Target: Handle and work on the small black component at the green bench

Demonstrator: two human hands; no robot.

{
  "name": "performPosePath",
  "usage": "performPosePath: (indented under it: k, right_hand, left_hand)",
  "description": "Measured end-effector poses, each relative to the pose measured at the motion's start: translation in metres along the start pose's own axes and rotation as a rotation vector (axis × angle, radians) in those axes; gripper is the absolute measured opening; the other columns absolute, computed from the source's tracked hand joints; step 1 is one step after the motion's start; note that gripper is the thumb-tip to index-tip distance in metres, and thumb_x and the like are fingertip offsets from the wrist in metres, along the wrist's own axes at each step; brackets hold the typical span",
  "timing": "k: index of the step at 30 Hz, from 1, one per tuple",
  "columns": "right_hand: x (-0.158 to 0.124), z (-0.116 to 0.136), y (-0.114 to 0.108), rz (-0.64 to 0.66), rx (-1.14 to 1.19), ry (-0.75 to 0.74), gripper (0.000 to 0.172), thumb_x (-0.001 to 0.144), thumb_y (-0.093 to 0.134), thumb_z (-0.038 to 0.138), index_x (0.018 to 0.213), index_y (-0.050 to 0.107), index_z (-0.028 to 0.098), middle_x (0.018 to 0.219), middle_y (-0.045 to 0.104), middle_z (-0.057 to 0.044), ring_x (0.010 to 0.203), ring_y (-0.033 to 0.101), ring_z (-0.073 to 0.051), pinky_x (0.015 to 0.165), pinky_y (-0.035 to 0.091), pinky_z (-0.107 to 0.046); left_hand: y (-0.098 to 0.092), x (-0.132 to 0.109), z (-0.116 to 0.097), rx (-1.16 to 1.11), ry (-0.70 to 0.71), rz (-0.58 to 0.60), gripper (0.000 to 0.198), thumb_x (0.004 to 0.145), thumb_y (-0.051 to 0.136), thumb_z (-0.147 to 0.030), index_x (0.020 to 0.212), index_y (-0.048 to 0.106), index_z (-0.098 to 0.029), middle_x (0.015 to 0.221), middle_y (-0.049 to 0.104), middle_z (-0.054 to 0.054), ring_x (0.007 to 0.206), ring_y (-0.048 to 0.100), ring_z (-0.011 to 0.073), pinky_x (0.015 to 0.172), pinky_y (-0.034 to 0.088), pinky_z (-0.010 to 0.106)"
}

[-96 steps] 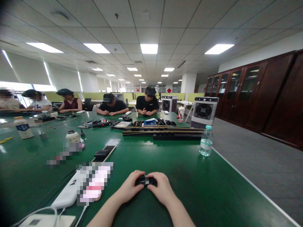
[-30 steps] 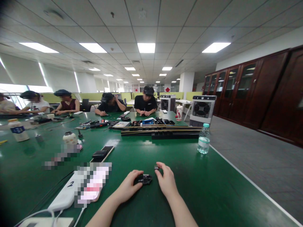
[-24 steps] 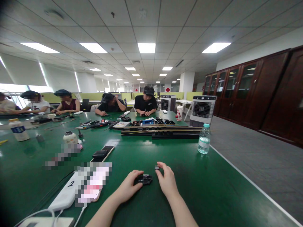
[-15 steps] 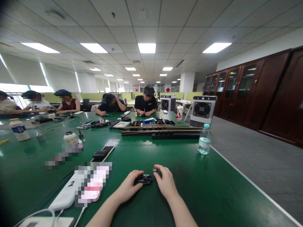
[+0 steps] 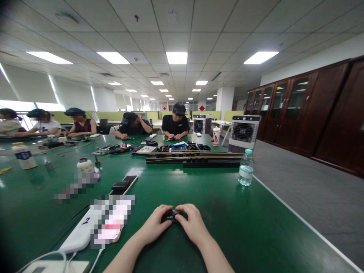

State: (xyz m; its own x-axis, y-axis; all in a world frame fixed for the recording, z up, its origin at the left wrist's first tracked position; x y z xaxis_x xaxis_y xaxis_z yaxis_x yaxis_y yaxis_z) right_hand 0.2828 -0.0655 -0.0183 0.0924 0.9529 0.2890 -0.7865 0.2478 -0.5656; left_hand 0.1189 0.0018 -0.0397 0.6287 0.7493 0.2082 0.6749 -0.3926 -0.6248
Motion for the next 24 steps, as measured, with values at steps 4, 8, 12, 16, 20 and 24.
performPosePath:
  k: [4, 8, 12, 16, 20, 24]
  right_hand:
    - [-0.0003, 0.0019, 0.0011, 0.010, -0.004, -0.010, 0.020, 0.077, 0.058, 0.028, 0.094, 0.067, 0.023, 0.101, 0.067, -0.005, 0.102, 0.057, -0.022, 0.095, 0.041, -0.036]
    - [-0.0007, 0.0036, 0.0024, 0.024, -0.021, -0.021, 0.020, 0.077, 0.058, 0.027, 0.094, 0.067, 0.023, 0.100, 0.068, -0.005, 0.102, 0.057, -0.021, 0.095, 0.041, -0.036]
    - [-0.0008, 0.0034, 0.0037, 0.049, -0.076, -0.029, 0.019, 0.077, 0.058, 0.026, 0.093, 0.068, 0.024, 0.102, 0.068, -0.004, 0.103, 0.057, -0.022, 0.095, 0.040, -0.037]
    - [-0.0013, 0.0021, 0.0050, 0.075, -0.184, -0.019, 0.018, 0.074, 0.061, 0.025, 0.090, 0.069, 0.026, 0.108, 0.067, -0.004, 0.110, 0.054, -0.024, 0.099, 0.037, -0.041]
    - [-0.0020, 0.0013, 0.0060, 0.081, -0.232, -0.021, 0.018, 0.075, 0.060, 0.026, 0.092, 0.069, 0.028, 0.111, 0.066, -0.003, 0.112, 0.053, -0.024, 0.100, 0.035, -0.043]
    - [-0.0024, 0.0010, 0.0070, 0.083, -0.241, -0.044, 0.019, 0.077, 0.059, 0.026, 0.094, 0.068, 0.028, 0.112, 0.066, -0.003, 0.113, 0.053, -0.024, 0.101, 0.033, -0.043]
  left_hand:
    - [-0.0002, 0.0005, -0.0004, 0.005, 0.006, -0.002, 0.044, 0.071, 0.058, -0.016, 0.115, 0.056, -0.019, 0.112, 0.057, 0.008, 0.107, 0.050, 0.0222, 0.098, 0.038, 0.037]
    - [0.0001, 0.0007, 0.0004, 0.011, 0.009, -0.004, 0.043, 0.071, 0.058, -0.016, 0.115, 0.056, -0.018, 0.112, 0.057, 0.008, 0.107, 0.050, 0.0220, 0.097, 0.038, 0.036]
    - [0.0007, 0.0005, 0.0009, 0.023, 0.002, -0.002, 0.045, 0.070, 0.058, -0.015, 0.115, 0.056, -0.019, 0.112, 0.057, 0.007, 0.107, 0.050, 0.0217, 0.098, 0.038, 0.036]
    - [0.0016, 0.0002, 0.0013, 0.017, 0.012, -0.005, 0.044, 0.070, 0.058, -0.013, 0.114, 0.056, -0.019, 0.112, 0.057, 0.007, 0.107, 0.050, 0.0211, 0.098, 0.038, 0.036]
    - [0.0023, 0.0007, 0.0030, 0.011, 0.014, -0.013, 0.043, 0.070, 0.057, -0.014, 0.113, 0.056, -0.019, 0.112, 0.058, 0.007, 0.106, 0.051, 0.0213, 0.098, 0.039, 0.036]
    - [0.0029, 0.0016, 0.0041, 0.019, 0.012, -0.009, 0.044, 0.070, 0.056, -0.013, 0.113, 0.057, -0.021, 0.112, 0.058, 0.006, 0.107, 0.051, 0.0218, 0.098, 0.038, 0.037]
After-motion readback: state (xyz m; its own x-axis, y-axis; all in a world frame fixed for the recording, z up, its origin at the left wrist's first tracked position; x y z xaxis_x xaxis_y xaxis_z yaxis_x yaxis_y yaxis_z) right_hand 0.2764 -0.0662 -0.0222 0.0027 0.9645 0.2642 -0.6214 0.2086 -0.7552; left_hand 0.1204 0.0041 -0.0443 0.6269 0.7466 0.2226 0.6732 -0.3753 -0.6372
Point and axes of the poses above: each hand's wrist, its own x-axis towards the middle knuckle, its own y-axis out of the palm, z = x × y, the point moved 2 cm from there along x, towards the middle knuckle
